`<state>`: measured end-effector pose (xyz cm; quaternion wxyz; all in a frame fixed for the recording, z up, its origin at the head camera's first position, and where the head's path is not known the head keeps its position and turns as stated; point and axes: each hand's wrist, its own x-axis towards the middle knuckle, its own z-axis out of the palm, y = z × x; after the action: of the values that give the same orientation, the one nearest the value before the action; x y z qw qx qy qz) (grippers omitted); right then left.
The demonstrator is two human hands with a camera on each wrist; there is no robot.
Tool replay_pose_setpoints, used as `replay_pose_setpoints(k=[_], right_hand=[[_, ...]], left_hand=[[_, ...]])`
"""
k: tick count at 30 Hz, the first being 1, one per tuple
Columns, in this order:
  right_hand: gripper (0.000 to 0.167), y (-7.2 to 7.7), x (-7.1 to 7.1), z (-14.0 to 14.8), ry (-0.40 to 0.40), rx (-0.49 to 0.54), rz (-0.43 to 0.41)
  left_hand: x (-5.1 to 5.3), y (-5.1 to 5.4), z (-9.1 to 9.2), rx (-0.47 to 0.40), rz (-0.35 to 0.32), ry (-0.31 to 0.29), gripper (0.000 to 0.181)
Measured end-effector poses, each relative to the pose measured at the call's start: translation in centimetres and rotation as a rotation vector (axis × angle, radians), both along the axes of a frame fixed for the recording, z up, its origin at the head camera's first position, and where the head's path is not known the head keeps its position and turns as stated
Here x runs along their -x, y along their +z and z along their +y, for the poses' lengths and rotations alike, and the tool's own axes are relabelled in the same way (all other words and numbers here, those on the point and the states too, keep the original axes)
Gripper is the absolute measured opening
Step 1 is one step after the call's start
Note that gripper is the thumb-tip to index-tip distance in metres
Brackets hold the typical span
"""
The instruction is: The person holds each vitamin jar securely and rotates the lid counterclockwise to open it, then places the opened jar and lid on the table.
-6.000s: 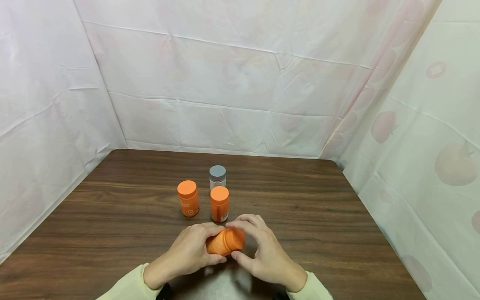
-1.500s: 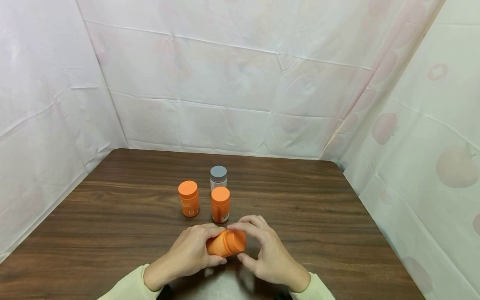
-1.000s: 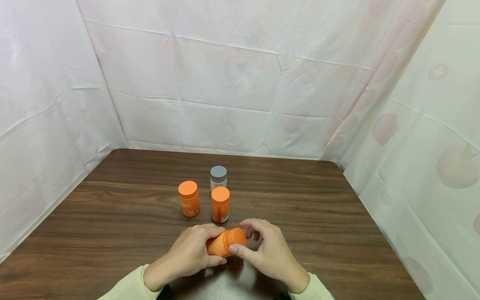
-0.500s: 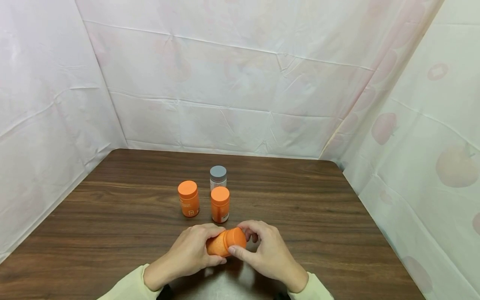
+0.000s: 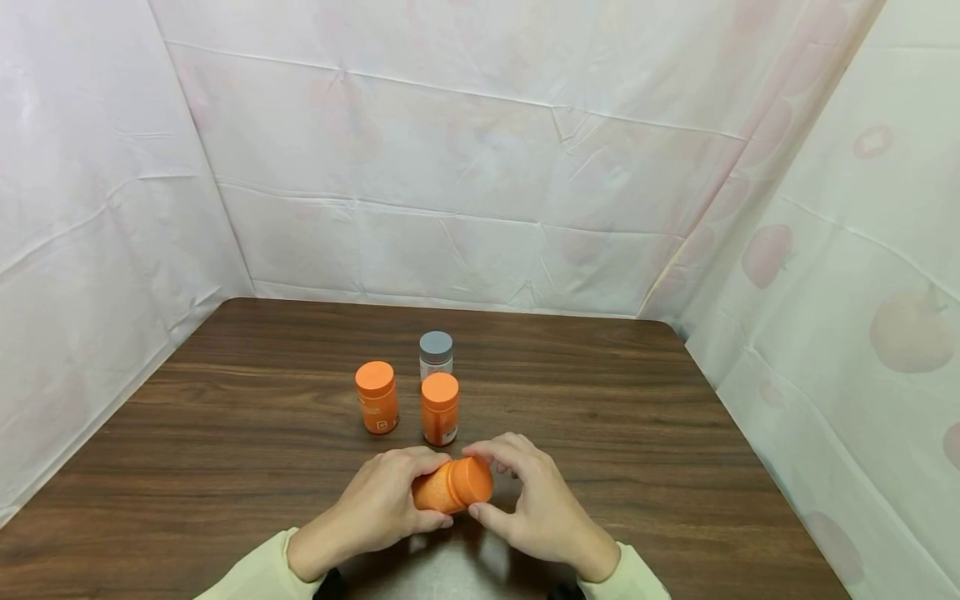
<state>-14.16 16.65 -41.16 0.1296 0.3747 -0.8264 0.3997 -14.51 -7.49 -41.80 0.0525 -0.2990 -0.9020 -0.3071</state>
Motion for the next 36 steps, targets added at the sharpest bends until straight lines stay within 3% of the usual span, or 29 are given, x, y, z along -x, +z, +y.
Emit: replay_pose_setpoints(k=[10,22,36], right_hand=[[0.07,0.08,-0.02,0.08,0.053,-0.003,0.024],[0.079,0.18,-0.09,-0.01,0.057,-0.014,0.026],[0.045,-0.05,-0.14,-0.07,-0.175,-0.017,0.009]], left_hand=[[-0.03,0.0,-0.04,-0.005,0.0,0.002,0.044],[0.03,-0.02,-0.04,0.0,0.0,-0.001,0.045],[0.01,0.06,0.02,0.003,-0.005,0.006,0.043]])
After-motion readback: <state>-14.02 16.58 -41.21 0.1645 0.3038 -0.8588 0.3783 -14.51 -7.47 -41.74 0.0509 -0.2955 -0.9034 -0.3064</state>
